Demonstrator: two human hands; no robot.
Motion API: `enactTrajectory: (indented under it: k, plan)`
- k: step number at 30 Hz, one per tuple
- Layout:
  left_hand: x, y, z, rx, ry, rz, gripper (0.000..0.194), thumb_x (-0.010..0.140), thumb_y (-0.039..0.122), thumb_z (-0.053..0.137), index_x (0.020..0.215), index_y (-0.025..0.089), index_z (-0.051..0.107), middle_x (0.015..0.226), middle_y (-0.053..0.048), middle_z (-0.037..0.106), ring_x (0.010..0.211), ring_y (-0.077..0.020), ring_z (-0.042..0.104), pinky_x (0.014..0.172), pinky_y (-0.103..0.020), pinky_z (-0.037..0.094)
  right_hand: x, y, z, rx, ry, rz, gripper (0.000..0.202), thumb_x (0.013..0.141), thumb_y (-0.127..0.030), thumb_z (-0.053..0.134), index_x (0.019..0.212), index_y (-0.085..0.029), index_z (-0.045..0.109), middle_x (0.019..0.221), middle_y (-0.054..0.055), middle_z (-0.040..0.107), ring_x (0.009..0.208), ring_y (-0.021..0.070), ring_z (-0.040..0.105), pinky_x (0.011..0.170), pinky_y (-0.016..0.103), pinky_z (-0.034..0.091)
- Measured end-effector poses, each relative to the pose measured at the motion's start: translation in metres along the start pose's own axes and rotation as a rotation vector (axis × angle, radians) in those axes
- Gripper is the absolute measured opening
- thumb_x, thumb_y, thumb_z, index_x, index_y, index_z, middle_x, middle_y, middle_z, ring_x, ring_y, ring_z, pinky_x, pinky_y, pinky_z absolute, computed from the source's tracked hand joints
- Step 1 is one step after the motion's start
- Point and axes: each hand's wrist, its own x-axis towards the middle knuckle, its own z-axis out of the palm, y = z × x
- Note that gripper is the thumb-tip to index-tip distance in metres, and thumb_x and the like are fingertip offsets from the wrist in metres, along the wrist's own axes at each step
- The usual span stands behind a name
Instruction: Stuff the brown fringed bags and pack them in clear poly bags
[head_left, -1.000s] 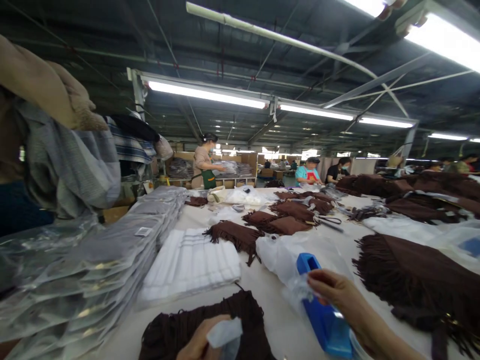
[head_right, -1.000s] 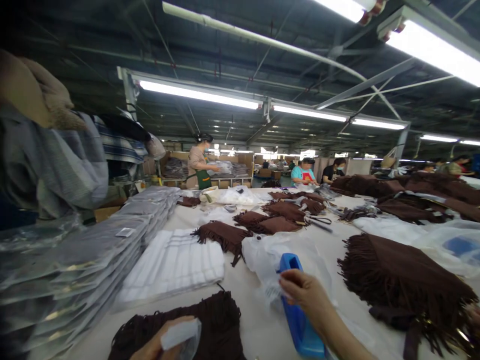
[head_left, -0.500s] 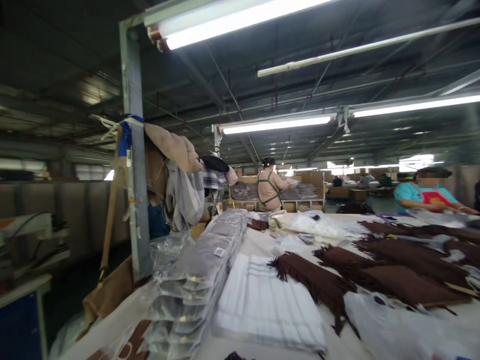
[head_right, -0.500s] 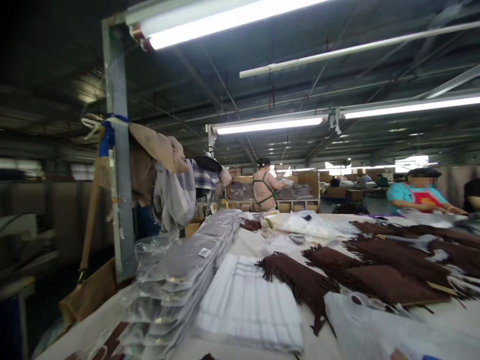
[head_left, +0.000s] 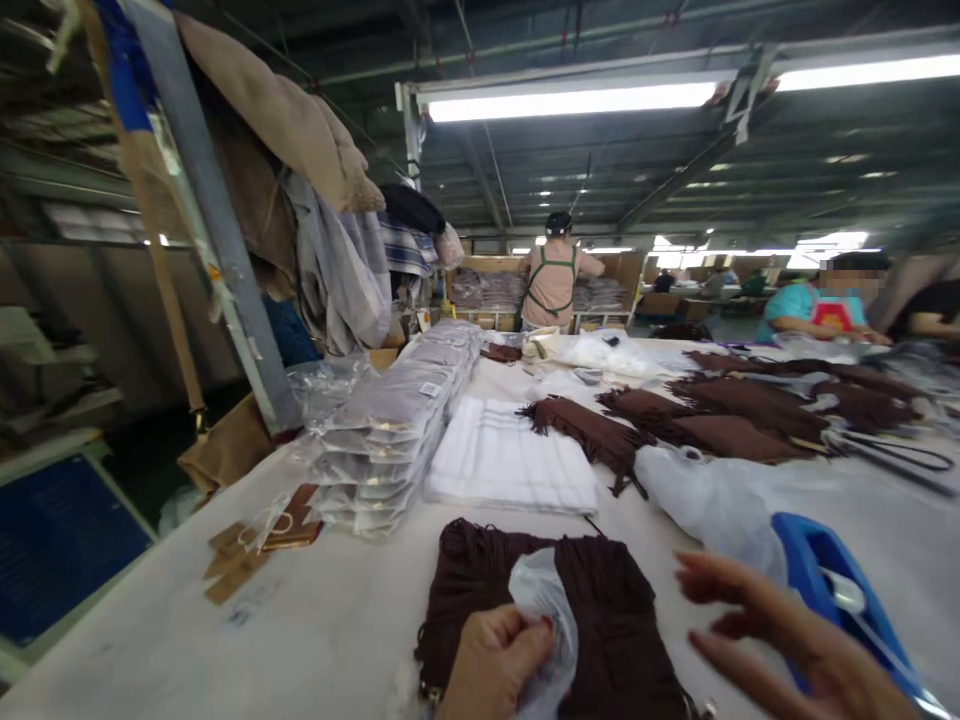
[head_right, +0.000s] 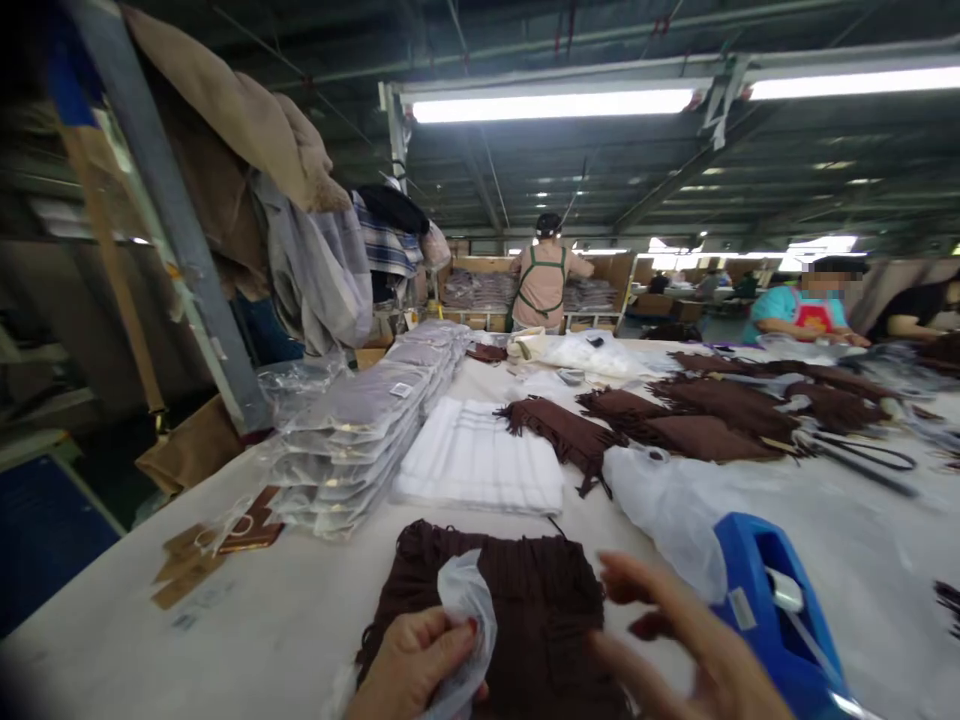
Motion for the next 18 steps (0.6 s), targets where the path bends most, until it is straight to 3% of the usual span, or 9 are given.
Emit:
enactTrajectory:
  k: [2, 4, 6, 8, 11, 14, 16, 18]
  plan:
    - [-0.006, -0.002, 0.01, 0.097, -0.069, 0.043, 0.056, 0.057, 0.064, 0.07, 0.069, 0.01, 0.065, 0.055, 0.001, 0.048, 0.053, -0.0098, 0.039, 0.051, -0.023, 0.025, -0.015, -0.027, 0.029, 0.017, -0.191, -0.034, 0.059, 0.056, -0.05, 0.076, 0.11, -0.031, 0.063, 0.1, 0.007, 0.066, 0.084, 0.0263, 0.059, 0.076, 0.036, 0.049]
    - [-0.014, -0.005, 0.011, 0.18, -0.109, 0.089, 0.045, 0.064, 0.054, 0.067, 0.067, 0.01, 0.065, 0.056, 0.002, 0.046, 0.054, -0.0094, 0.036, 0.052, -0.023, 0.025, -0.021, -0.044, 0.059, 0.099, -0.268, -0.034, 0.043, 0.059, -0.051, 0.074, 0.094, -0.027, 0.067, 0.078, 0.003, 0.066, 0.069, 0.0206, 0.057, 0.064, 0.031, 0.047]
    - [-0.022, -0.009, 0.006, 0.229, -0.1, 0.09, 0.029, 0.064, 0.041, 0.065, 0.064, 0.012, 0.061, 0.055, 0.003, 0.047, 0.053, -0.0095, 0.037, 0.052, -0.023, 0.027, -0.024, -0.048, 0.084, 0.291, -0.305, 0.069, 0.032, 0.066, -0.053, 0.069, 0.074, -0.022, 0.065, 0.064, 0.0, 0.059, 0.06, 0.0154, 0.051, 0.055, 0.026, 0.042]
    - [-0.029, -0.013, -0.005, 0.209, -0.071, 0.049, 0.02, 0.058, 0.029, 0.068, 0.06, 0.015, 0.053, 0.055, 0.004, 0.049, 0.052, -0.0093, 0.04, 0.052, -0.022, 0.029, -0.026, -0.043, 0.098, 0.511, -0.309, 0.227, 0.034, 0.068, -0.053, 0.068, 0.071, -0.02, 0.062, 0.062, -0.001, 0.056, 0.056, 0.0129, 0.049, 0.051, 0.024, 0.04]
    - [-0.037, -0.018, -0.017, -0.062, -0.111, -0.092, 0.033, 0.047, 0.022, 0.074, 0.065, 0.017, 0.047, 0.068, 0.001, 0.057, 0.056, -0.011, 0.049, 0.052, -0.022, 0.033, -0.031, -0.034, 0.105, 0.749, -0.274, 0.355, 0.033, 0.062, -0.045, 0.077, 0.079, -0.021, 0.062, 0.065, -0.002, 0.059, 0.056, 0.0126, 0.05, 0.053, 0.024, 0.041]
    - [-0.04, -0.025, -0.015, -0.357, -0.213, -0.218, 0.049, 0.048, 0.033, 0.08, 0.086, 0.018, 0.053, 0.077, -0.001, 0.059, 0.061, -0.0131, 0.055, 0.055, -0.023, 0.037, -0.038, -0.028, 0.107, 0.893, -0.239, 0.393, 0.035, 0.055, -0.038, 0.082, 0.079, -0.021, 0.061, 0.067, -0.001, 0.061, 0.056, 0.0136, 0.052, 0.055, 0.026, 0.042]
    - [-0.038, -0.031, -0.009, -0.398, -0.256, -0.241, 0.055, 0.048, 0.039, 0.082, 0.092, 0.015, 0.058, 0.071, -0.001, 0.058, 0.056, -0.0117, 0.053, 0.054, -0.023, 0.035, -0.042, -0.024, 0.108, 0.946, -0.223, 0.42, 0.036, 0.053, -0.034, 0.083, 0.08, -0.022, 0.061, 0.068, -0.002, 0.062, 0.057, 0.0137, 0.053, 0.056, 0.026, 0.042]
    - [-0.035, -0.036, -0.004, -0.382, -0.246, -0.232, 0.047, 0.043, 0.033, 0.083, 0.078, 0.011, 0.062, 0.066, -0.002, 0.058, 0.054, -0.0113, 0.05, 0.054, -0.023, 0.035, -0.045, -0.02, 0.104, 0.968, -0.192, 0.416, 0.036, 0.054, -0.03, 0.083, 0.082, -0.024, 0.062, 0.071, -0.003, 0.064, 0.061, 0.0135, 0.055, 0.059, 0.025, 0.043]
